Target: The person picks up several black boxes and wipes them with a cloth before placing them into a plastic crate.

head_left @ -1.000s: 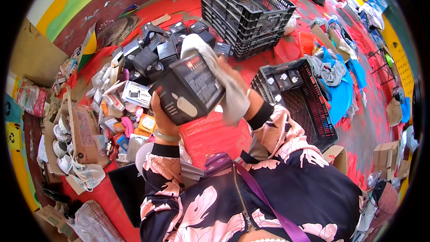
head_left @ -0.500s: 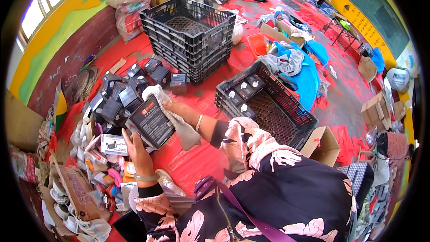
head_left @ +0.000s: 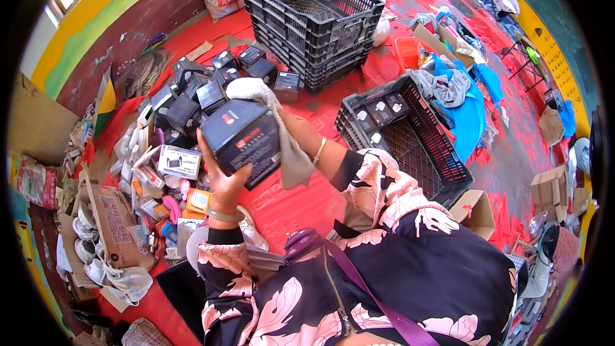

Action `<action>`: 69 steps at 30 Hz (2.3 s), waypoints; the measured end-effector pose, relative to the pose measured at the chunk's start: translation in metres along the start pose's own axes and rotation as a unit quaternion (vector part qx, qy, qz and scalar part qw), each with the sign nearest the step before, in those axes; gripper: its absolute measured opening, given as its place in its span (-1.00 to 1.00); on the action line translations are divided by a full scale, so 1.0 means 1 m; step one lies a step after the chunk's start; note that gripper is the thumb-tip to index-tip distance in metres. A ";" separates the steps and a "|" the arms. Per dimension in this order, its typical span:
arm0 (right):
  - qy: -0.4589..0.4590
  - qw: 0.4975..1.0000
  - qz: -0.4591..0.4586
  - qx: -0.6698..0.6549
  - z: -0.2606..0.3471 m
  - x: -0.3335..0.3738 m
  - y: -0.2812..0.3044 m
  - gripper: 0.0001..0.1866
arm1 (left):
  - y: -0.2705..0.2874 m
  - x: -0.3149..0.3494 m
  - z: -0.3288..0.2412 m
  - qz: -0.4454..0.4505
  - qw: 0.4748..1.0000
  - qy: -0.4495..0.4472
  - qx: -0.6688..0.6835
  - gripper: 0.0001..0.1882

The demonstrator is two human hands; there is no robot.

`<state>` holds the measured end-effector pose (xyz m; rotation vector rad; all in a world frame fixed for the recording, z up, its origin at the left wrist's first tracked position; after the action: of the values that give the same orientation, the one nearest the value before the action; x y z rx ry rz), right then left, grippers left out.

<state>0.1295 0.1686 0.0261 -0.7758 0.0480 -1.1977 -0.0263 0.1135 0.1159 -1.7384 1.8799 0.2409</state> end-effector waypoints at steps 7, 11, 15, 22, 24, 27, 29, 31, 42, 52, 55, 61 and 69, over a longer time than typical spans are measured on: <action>0.256 0.906 -0.028 0.336 0.020 -0.032 0.031 -0.62 | -0.034 0.008 -0.010 0.144 0.984 -0.064 -0.084 0.22; -0.015 0.987 0.045 -0.151 0.019 -0.013 0.012 -0.63 | -0.035 0.010 -0.010 0.124 0.990 -0.057 -0.036 0.22; 0.162 0.983 -0.075 0.041 0.088 0.008 0.044 -0.63 | -0.011 0.002 -0.018 0.117 0.964 -0.109 -0.211 0.22; 0.324 0.673 -0.023 0.665 0.047 0.084 -0.120 -0.48 | -0.034 0.012 -0.009 0.221 0.854 -0.154 -0.446 -0.06; 0.309 0.731 -0.026 0.607 0.039 0.073 -0.107 -0.49 | -0.032 0.016 -0.011 0.186 0.886 -0.140 -0.401 -0.05; 0.296 0.775 -0.004 0.559 0.044 0.043 -0.068 -0.53 | -0.036 0.016 -0.013 0.186 0.874 -0.148 -0.423 0.01; 0.256 0.774 -0.021 0.578 0.046 0.018 -0.030 -0.56 | -0.041 0.014 -0.021 0.195 0.880 -0.150 -0.407 0.02; 0.041 0.859 -0.051 0.508 0.034 -0.015 0.024 -0.64 | -0.034 0.016 -0.020 0.197 0.912 -0.133 -0.334 0.08; 0.077 0.974 0.045 -0.207 0.090 0.015 0.033 -0.55 | 0.041 0.038 0.044 -0.155 0.929 0.126 0.313 -0.27; -0.023 0.966 0.132 -0.219 0.013 -0.002 -0.047 -0.49 | -0.005 0.032 0.058 -0.184 0.885 0.178 0.390 -0.19; -0.007 0.970 0.111 -0.215 0.003 -0.012 -0.043 -0.52 | -0.007 0.029 0.055 -0.186 0.881 0.175 0.398 -0.19; -0.051 0.982 0.051 -0.174 -0.027 -0.006 -0.038 -0.55 | 0.010 0.025 0.061 -0.245 0.884 0.145 0.372 -0.26; 0.018 0.977 -0.009 -0.212 0.005 0.009 -0.029 -0.60 | 0.020 0.014 0.053 -0.228 0.886 0.121 0.386 -0.25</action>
<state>0.1114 0.1589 0.0496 -1.1285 0.3352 -1.2337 -0.0310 0.1307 0.0604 -1.5862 1.3488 -0.8302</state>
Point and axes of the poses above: each hand's wrist, its own x-axis away from the middle knuckle, its own y-axis out of the back of the hand, z = x × y, the point moved 10 cm from there along -x, towards the middle knuckle, and after that the axes turned 14 degrees about -y, right-handed, at the moved point
